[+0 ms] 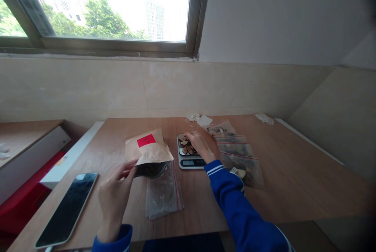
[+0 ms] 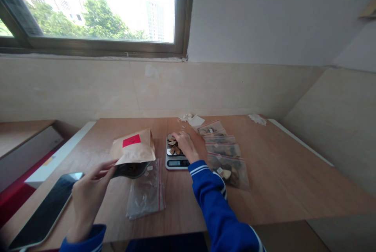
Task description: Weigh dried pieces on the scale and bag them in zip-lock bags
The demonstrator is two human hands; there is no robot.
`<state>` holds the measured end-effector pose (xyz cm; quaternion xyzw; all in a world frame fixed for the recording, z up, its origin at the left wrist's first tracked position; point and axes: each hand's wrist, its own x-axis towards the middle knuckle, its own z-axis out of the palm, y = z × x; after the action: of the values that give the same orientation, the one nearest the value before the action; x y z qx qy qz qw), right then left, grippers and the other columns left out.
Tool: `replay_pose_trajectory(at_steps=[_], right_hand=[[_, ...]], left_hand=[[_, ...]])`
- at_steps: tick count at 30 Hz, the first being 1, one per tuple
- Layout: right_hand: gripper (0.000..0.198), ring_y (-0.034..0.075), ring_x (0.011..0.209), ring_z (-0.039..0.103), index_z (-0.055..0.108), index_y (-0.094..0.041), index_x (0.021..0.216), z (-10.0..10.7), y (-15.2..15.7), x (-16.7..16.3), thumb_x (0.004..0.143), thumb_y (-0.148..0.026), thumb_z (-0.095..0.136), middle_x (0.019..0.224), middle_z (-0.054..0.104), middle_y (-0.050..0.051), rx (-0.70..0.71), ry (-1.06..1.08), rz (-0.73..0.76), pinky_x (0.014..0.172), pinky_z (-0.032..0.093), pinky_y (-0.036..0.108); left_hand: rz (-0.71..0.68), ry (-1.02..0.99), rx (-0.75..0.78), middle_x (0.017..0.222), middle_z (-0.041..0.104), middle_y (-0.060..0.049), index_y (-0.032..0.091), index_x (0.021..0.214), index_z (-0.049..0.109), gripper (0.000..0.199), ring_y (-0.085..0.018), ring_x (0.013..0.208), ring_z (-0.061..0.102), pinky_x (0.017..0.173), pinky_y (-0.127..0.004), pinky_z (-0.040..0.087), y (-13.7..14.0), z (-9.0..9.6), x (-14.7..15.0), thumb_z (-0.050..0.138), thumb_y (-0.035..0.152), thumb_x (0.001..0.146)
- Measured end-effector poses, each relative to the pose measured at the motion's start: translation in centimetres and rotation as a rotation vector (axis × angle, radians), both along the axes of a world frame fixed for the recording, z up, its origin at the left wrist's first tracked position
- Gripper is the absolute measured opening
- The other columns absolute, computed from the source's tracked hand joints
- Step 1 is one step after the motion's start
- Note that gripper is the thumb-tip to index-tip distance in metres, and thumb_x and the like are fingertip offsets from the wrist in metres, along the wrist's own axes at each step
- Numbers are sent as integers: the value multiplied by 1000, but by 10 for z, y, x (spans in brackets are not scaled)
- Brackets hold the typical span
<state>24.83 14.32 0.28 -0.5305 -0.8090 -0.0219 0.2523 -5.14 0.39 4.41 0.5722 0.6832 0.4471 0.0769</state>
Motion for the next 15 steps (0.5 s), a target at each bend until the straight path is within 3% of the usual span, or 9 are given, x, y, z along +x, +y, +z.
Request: replay_pose_trajectory(at_steps=[6, 10, 15], right_hand=[[25, 19, 93, 65, 68, -22, 104, -2, -26, 18, 92, -14, 47, 97, 71, 6, 122, 278, -50, 85, 50, 32], [22, 20, 92, 66, 69, -23, 100, -34, -68, 27, 95, -25, 48, 96, 71, 5, 262, 446, -109, 85, 53, 34], [21, 20, 91, 67, 68, -24, 101, -64, -102, 29, 96, -28, 48, 96, 72, 5, 334, 483, -191, 86, 53, 36]], left_hand=[[8, 16, 5, 71, 73, 4, 32, 93, 73, 24, -17, 68, 69, 60, -23, 45, 0, 1, -1, 61, 47, 79], [78, 33, -1, 72, 72, 4, 33, 94, 73, 21, -18, 72, 69, 60, -24, 44, 0, 4, 2, 63, 44, 79], [101, -52, 39, 77, 72, 2, 30, 94, 74, 23, -18, 74, 68, 64, -25, 46, 8, 22, 12, 64, 44, 78]])
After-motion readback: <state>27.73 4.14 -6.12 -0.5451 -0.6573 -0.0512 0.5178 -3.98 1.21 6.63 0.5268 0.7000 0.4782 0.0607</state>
